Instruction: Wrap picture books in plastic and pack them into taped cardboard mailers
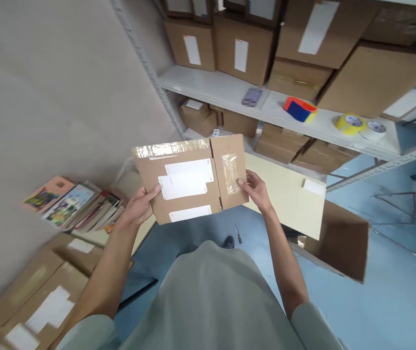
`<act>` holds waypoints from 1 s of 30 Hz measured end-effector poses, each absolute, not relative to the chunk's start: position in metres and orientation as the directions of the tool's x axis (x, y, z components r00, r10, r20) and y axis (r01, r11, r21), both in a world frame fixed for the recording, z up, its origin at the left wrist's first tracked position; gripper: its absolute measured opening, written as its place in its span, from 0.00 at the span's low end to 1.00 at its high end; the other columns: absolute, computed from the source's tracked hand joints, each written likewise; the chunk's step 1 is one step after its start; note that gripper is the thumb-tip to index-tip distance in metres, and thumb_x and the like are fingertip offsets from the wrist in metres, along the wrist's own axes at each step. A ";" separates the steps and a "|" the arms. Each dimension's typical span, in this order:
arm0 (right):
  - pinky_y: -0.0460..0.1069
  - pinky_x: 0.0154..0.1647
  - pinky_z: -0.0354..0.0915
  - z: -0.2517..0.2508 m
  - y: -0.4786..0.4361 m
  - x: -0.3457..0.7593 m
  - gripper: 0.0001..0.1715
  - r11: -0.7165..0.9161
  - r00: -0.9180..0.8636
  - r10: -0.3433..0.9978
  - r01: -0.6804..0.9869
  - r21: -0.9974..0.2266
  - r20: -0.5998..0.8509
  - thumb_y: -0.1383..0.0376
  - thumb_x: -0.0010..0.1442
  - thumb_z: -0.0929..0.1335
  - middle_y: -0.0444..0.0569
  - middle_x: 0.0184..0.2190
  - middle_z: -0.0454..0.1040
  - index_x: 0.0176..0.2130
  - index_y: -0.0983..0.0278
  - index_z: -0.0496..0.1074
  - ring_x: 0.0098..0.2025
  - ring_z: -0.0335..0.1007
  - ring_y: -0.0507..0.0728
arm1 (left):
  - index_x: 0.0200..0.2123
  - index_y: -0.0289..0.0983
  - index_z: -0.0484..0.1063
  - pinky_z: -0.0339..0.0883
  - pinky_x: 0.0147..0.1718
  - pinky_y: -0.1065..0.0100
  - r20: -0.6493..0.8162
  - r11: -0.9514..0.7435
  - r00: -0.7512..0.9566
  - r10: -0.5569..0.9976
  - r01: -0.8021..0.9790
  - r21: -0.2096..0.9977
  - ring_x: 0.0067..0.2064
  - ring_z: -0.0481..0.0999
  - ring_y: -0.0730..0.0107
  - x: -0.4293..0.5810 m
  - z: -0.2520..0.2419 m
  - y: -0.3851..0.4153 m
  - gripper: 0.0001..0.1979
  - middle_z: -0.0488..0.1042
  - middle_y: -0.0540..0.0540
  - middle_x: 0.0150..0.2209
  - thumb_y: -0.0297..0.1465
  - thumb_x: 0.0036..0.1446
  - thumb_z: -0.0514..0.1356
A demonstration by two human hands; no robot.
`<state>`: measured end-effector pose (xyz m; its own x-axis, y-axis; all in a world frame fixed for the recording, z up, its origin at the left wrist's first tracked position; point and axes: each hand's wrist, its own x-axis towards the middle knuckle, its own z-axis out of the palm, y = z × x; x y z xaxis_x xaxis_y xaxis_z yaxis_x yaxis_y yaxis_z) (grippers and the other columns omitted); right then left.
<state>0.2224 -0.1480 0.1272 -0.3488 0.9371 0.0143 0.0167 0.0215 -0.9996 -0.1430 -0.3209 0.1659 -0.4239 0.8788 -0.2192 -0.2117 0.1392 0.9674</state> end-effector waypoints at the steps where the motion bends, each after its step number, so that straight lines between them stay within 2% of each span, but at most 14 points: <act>1: 0.62 0.62 0.80 0.125 -0.144 0.238 0.43 -0.001 -0.336 0.942 0.007 -1.000 -0.004 0.37 0.59 0.81 0.58 0.59 0.86 0.61 0.60 0.80 0.59 0.84 0.68 | 0.53 0.40 0.83 0.83 0.62 0.48 -0.236 0.165 -0.374 0.897 -0.211 0.963 0.61 0.86 0.43 -0.131 0.162 -0.304 0.36 0.89 0.38 0.50 0.55 0.48 0.81; 5: 0.60 0.53 0.82 0.104 -0.136 0.291 0.35 -0.078 -0.228 0.970 0.033 -0.996 -0.084 0.37 0.57 0.81 0.54 0.49 0.89 0.48 0.60 0.81 0.49 0.86 0.66 | 0.55 0.38 0.83 0.82 0.63 0.46 -0.297 0.253 -0.202 0.933 -0.216 0.943 0.62 0.85 0.40 -0.094 0.143 -0.238 0.38 0.88 0.36 0.52 0.55 0.47 0.82; 9: 0.58 0.50 0.80 0.081 -0.137 0.328 0.34 -0.111 -0.135 0.983 0.082 -0.990 -0.122 0.35 0.57 0.80 0.53 0.44 0.88 0.43 0.59 0.78 0.46 0.85 0.65 | 0.56 0.37 0.82 0.78 0.66 0.44 -0.294 0.270 -0.142 0.945 -0.166 0.948 0.63 0.84 0.39 -0.069 0.113 -0.179 0.42 0.87 0.34 0.57 0.53 0.43 0.83; 13: 0.59 0.52 0.80 0.071 -0.133 0.354 0.31 -0.160 -0.078 0.982 0.159 -0.974 -0.173 0.37 0.59 0.80 0.53 0.44 0.88 0.42 0.58 0.77 0.46 0.85 0.65 | 0.53 0.38 0.82 0.77 0.66 0.43 -0.316 0.304 -0.087 0.945 -0.129 0.944 0.63 0.84 0.39 -0.050 0.078 -0.130 0.42 0.87 0.35 0.57 0.56 0.42 0.83; 17: 0.61 0.54 0.81 0.066 -0.124 0.373 0.30 -0.201 0.030 0.979 0.232 -0.952 -0.200 0.40 0.57 0.80 0.54 0.45 0.88 0.44 0.59 0.78 0.47 0.85 0.67 | 0.55 0.36 0.81 0.77 0.66 0.43 -0.314 0.315 0.024 0.949 -0.088 0.945 0.62 0.84 0.38 -0.028 0.051 -0.083 0.44 0.86 0.34 0.58 0.57 0.42 0.82; 23: 0.67 0.56 0.81 0.050 -0.116 0.387 0.31 -0.274 0.178 0.958 0.336 -0.901 -0.225 0.40 0.55 0.79 0.56 0.44 0.89 0.45 0.59 0.79 0.47 0.87 0.71 | 0.59 0.36 0.76 0.73 0.68 0.43 -0.293 0.277 0.200 0.935 0.102 0.955 0.67 0.80 0.36 0.001 0.021 -0.022 0.41 0.82 0.31 0.64 0.57 0.51 0.76; 26: 0.70 0.59 0.80 0.034 -0.110 0.385 0.32 -0.327 0.281 0.930 0.336 -0.883 -0.238 0.38 0.53 0.79 0.58 0.44 0.89 0.43 0.58 0.78 0.49 0.88 0.72 | 0.59 0.36 0.75 0.72 0.68 0.44 -0.284 0.236 0.274 0.919 0.195 0.952 0.67 0.80 0.38 0.008 0.006 -0.002 0.37 0.82 0.30 0.64 0.54 0.55 0.73; 30: 0.71 0.65 0.78 0.015 -0.103 0.381 0.30 -0.380 0.390 0.887 0.309 -0.872 -0.248 0.37 0.52 0.78 0.57 0.44 0.89 0.39 0.57 0.75 0.53 0.87 0.71 | 0.59 0.36 0.74 0.72 0.69 0.48 -0.258 0.185 0.334 0.907 0.235 0.954 0.66 0.80 0.43 0.014 -0.008 0.016 0.30 0.83 0.34 0.62 0.42 0.56 0.71</act>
<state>0.3813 -0.1034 0.0154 0.3904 0.8867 -0.2478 0.3088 -0.3797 -0.8720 0.0143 0.0155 -0.0082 0.3344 0.9065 -0.2577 0.2346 0.1847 0.9544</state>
